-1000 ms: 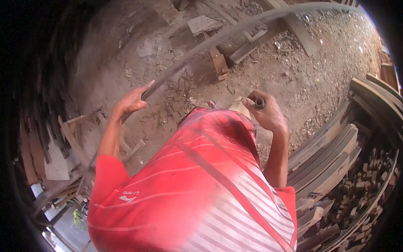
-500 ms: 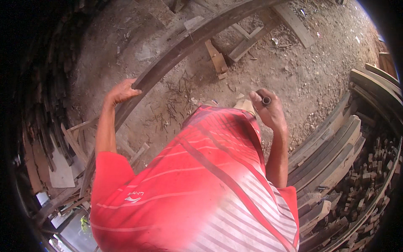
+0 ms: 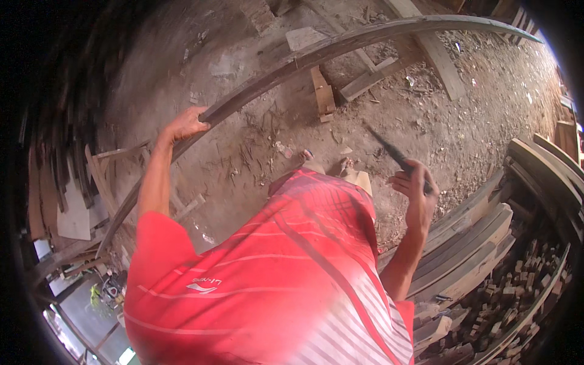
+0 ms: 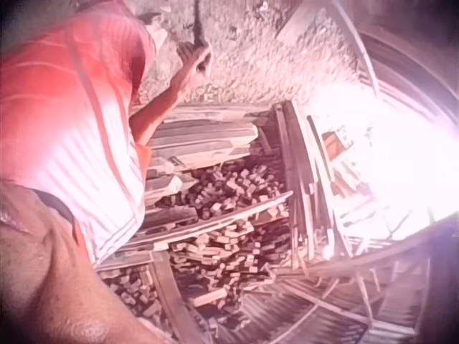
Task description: The person uses the claw of a hammer to pry several nails out of a long curved wooden plank, repositioning the plank and their grip to pull each nail one at a time.
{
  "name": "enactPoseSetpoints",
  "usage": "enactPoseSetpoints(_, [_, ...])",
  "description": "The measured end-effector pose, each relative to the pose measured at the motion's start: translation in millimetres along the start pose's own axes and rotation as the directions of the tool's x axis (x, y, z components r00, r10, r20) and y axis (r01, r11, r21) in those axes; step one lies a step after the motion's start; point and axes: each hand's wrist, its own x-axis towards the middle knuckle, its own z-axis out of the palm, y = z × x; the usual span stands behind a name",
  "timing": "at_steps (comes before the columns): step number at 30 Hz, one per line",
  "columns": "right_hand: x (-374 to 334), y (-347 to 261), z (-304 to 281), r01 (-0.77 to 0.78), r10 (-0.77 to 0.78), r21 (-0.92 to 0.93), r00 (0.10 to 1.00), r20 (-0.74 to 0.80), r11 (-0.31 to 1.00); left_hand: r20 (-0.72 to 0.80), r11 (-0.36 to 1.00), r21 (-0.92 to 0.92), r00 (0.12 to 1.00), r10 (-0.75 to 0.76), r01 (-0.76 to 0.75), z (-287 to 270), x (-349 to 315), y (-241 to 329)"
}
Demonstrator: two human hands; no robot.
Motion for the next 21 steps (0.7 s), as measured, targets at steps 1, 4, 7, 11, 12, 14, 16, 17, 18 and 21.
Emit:
enactPoseSetpoints(1, [-9,-16,-6,0.079,-0.08,0.031,0.997,0.017,0.996,0.007,0.998,0.009,0.998,-0.055,0.055,4,-2,-3])
enactPoseSetpoints(4, [-51,-68,-32,0.315,-0.339,0.133,0.91,0.24,0.94,0.049,0.987,-0.016,0.986,-0.158,0.159,0,-5,26])
enactPoseSetpoints(7, [-65,-80,-52,0.158,-0.32,0.398,0.867,0.383,0.904,0.004,0.997,0.02,0.997,-0.075,0.074,9,-8,17])
enactPoseSetpoints(11, [-23,-73,-21,0.123,-0.127,0.319,0.992,-0.008,0.94,-0.073,0.995,0.073,0.996,-0.056,0.061,25,-18,28])
enactPoseSetpoints(12, [-8,-70,-10,0.131,-0.108,0.28,0.99,-0.096,0.951,-0.054,0.993,0.077,0.995,-0.087,0.091,32,-20,36])
enactPoseSetpoints(14, [22,-53,0,0.13,-0.124,0.287,0.991,-0.04,0.949,-0.096,0.99,0.1,0.991,-0.089,0.099,46,-25,46])
enactPoseSetpoints(16, [34,-36,2,0.067,-0.055,0.176,0.996,-0.073,0.982,-0.194,0.989,0.13,0.98,-0.045,0.071,67,-31,48])
enactPoseSetpoints(17, [36,-26,-3,0.02,-0.016,0.163,0.999,-0.03,0.986,-0.216,0.991,0.112,0.976,-0.04,0.066,77,-33,46])
enactPoseSetpoints(18, [31,-18,-3,0.008,-0.002,0.195,0.999,-0.032,0.981,-0.238,0.993,0.096,0.97,-0.039,0.063,88,-34,42])
enactPoseSetpoints(21, [5,11,5,0.076,-0.075,0.239,0.997,-0.014,0.968,-0.333,0.984,0.141,0.941,-0.055,0.107,121,-34,40])
